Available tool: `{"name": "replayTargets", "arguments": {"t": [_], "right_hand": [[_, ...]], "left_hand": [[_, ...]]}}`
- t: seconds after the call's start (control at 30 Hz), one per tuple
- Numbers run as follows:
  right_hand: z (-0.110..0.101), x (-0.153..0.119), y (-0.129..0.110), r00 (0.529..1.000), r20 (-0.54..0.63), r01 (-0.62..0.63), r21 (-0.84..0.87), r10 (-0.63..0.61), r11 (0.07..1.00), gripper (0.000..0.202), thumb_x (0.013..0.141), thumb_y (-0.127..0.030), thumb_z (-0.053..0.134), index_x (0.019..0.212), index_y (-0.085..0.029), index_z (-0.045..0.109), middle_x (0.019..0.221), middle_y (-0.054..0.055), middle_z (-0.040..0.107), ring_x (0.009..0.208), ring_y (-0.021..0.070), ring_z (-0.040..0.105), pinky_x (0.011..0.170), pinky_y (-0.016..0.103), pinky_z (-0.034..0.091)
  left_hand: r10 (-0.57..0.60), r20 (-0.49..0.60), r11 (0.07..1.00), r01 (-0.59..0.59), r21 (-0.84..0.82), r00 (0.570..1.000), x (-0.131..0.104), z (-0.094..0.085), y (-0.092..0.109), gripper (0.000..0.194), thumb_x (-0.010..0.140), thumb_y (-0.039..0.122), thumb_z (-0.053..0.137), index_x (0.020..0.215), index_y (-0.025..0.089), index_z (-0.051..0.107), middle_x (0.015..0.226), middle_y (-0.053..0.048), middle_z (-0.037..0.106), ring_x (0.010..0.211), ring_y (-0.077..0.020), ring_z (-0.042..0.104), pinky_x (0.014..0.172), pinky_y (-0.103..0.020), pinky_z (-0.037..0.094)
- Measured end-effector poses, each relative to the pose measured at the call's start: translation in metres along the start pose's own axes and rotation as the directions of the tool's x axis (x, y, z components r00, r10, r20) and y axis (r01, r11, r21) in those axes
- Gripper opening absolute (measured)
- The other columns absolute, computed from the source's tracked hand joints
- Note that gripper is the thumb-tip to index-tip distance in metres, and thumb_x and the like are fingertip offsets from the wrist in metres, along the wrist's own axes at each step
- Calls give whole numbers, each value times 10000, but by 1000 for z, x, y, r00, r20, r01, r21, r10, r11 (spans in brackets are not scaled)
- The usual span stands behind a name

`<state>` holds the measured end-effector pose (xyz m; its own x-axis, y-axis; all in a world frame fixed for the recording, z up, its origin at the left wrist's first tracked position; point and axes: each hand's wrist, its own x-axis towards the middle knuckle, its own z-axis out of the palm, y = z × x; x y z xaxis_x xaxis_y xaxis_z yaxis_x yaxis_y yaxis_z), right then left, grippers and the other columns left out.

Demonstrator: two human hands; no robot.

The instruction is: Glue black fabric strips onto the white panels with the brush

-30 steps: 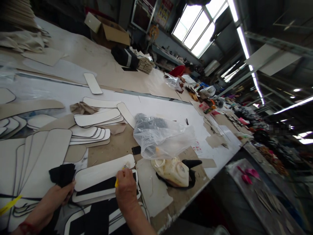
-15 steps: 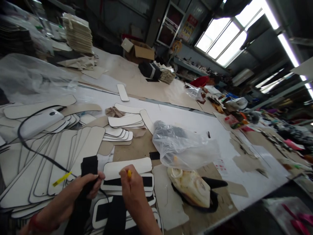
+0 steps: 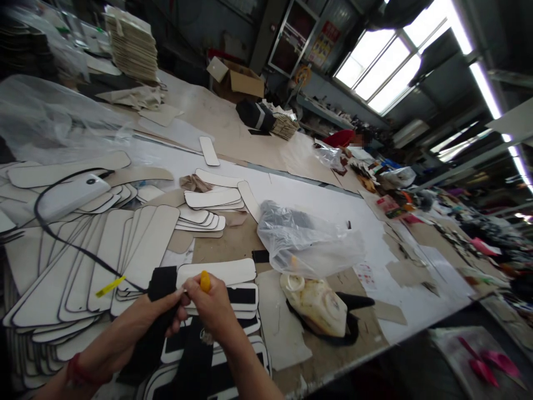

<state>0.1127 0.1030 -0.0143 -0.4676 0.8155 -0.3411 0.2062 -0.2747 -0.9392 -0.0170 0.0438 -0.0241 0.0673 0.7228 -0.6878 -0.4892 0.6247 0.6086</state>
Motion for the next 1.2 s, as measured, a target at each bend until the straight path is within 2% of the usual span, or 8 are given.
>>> {"name": "replayTargets", "arguments": {"t": [0.07, 0.13, 0.33, 0.5, 0.6, 0.73, 1.0, 1.2], "right_hand": [[-2, -4, 4, 995, -87, 40, -101, -49, 994, 227, 786, -392, 585, 705, -182, 554, 616, -35, 534, 559, 105, 488, 543, 209, 402], [0, -7, 8, 995, -86, 39, -139, -52, 990, 169, 749, -343, 636, 718, -193, 567, 667, -27, 559, 591, 114, 503, 551, 211, 408], [10, -10, 16, 1000, -18, 12, -174, -15, 985, 169, 690, -231, 678, 640, -191, 522, 624, -54, 511, 558, 96, 435, 532, 199, 352], [7, -8, 13, 994, -3, 97, -366, -105, 926, 134, 799, -243, 557, 673, -200, 575, 668, -26, 559, 619, 118, 487, 574, 213, 357], [5, -8, 13, 990, -7, 116, -498, -138, 859, 267, 855, -274, 484, 603, -196, 524, 615, -20, 524, 583, 114, 468, 553, 222, 325], [8, -6, 17, 981, -111, 67, -584, -162, 809, 292, 859, -280, 472, 582, -190, 442, 600, -28, 461, 560, 107, 407, 543, 233, 289], [2, -1, 26, 975, -184, 22, -494, -129, 869, 345, 881, -362, 426, 586, -194, 365, 554, -52, 376, 530, 98, 332, 521, 232, 262], [-2, 2, 18, 998, -58, -44, -313, 27, 949, 304, 808, -390, 541, 607, -189, 433, 542, -67, 372, 517, 84, 328, 496, 207, 279]], "left_hand": [[-10, -14, 985, 8, -171, 1000, 1, 1, 0, 342, 703, 450, 672, 814, 126, 681, 764, -75, 672, 678, -146, 595, 627, -235, 479], [-12, 9, 964, 14, -265, 1000, 1, 1, 1, 338, 716, 436, 668, 870, 135, 690, 872, -86, 687, 794, -172, 615, 716, -257, 497], [28, -72, 984, -40, -171, 997, 0, 2, 4, 445, 735, 491, 631, 1022, 153, 670, 998, -88, 689, 983, -192, 601, 824, -237, 464], [-4, -84, 979, -14, -205, 996, -6, 3, 7, 474, 696, 495, 667, 1025, 153, 673, 982, -88, 695, 849, -190, 634, 782, -262, 480], [11, -3, 978, -12, -209, 1000, -9, 1, 5, 431, 667, 374, 730, 1038, 166, 666, 980, -78, 697, 842, -198, 638, 778, -278, 489], [28, 71, 990, -18, -143, 997, -9, -6, -4, 429, 675, 318, 728, 1069, 171, 640, 997, -73, 693, 823, -213, 640, 763, -323, 506], [9, 99, 993, 2, -115, 995, -7, -11, -4, 520, 724, 309, 686, 1208, 173, 551, 1087, -68, 670, 965, -239, 619, 881, -359, 476], [93, 15, 995, -92, -23, 996, -1, -11, -3, 486, 742, 338, 661, 1206, 230, 566, 1158, -9, 641, 1035, -204, 585, 908, -287, 452]]}}
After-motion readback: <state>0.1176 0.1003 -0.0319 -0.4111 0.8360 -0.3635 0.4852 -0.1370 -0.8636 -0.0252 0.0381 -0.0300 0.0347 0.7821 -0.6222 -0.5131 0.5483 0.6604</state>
